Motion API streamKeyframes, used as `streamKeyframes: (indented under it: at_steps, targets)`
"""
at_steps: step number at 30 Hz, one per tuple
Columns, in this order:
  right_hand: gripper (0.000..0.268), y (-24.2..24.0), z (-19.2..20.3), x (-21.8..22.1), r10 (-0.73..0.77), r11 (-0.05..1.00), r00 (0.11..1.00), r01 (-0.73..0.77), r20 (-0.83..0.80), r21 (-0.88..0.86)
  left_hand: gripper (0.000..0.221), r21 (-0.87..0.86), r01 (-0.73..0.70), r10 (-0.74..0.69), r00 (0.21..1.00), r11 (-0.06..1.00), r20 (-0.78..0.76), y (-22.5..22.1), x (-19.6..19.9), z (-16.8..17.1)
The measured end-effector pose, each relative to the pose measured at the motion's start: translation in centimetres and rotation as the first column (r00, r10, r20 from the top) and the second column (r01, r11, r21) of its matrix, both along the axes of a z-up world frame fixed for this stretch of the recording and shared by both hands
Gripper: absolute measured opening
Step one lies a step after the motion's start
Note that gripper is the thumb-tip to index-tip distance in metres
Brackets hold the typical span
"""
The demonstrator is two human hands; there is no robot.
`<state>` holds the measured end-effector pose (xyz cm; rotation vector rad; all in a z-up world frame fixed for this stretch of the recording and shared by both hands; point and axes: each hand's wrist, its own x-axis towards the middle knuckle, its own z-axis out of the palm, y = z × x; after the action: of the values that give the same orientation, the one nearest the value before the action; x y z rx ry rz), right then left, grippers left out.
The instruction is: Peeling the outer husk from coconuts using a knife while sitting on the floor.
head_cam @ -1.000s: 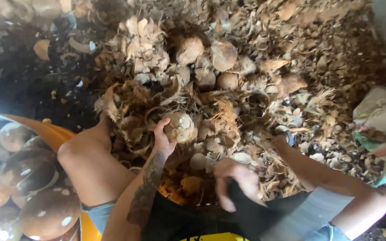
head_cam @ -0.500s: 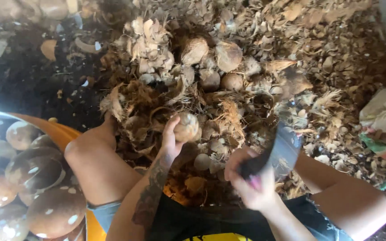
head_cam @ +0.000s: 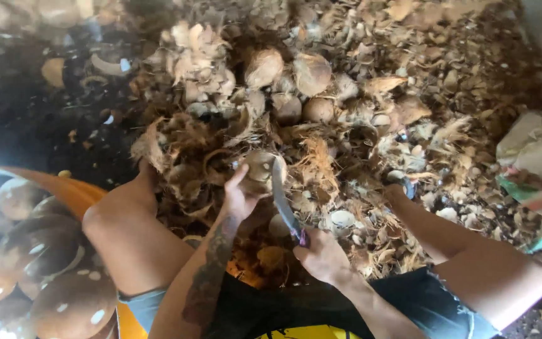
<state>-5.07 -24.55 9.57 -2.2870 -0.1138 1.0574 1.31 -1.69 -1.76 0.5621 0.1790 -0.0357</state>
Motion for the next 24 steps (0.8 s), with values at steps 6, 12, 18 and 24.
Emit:
streamKeyframes:
  at_steps: [6,12,18,24]
  targets:
    - [0.018,3.5,5.6,-2.5,-0.302,0.653,0.768,0.598,-0.565,0.464,0.057,0.035,-0.028,0.034,0.984,0.999,-0.176,0.6,0.6,0.9]
    - [0.011,1.8,15.3,-3.3,-0.065,0.336,0.921,0.383,-0.384,0.861,0.048,0.177,-0.249,0.294,0.905,0.952,-0.308,0.6,-0.5,0.5]
    - [0.030,3.8,-7.8,3.7,-0.155,0.858,0.988,0.147,-0.025,0.492,0.074,0.308,-0.147,0.281,0.846,0.940,-0.453,0.7,0.1,-0.1]
    - [0.016,-3.0,-5.5,-0.8,-0.362,0.901,0.895,0.407,-0.260,0.149,0.057,-0.038,0.067,-0.073,0.973,0.997,-0.218,1.9,0.7,-0.2]
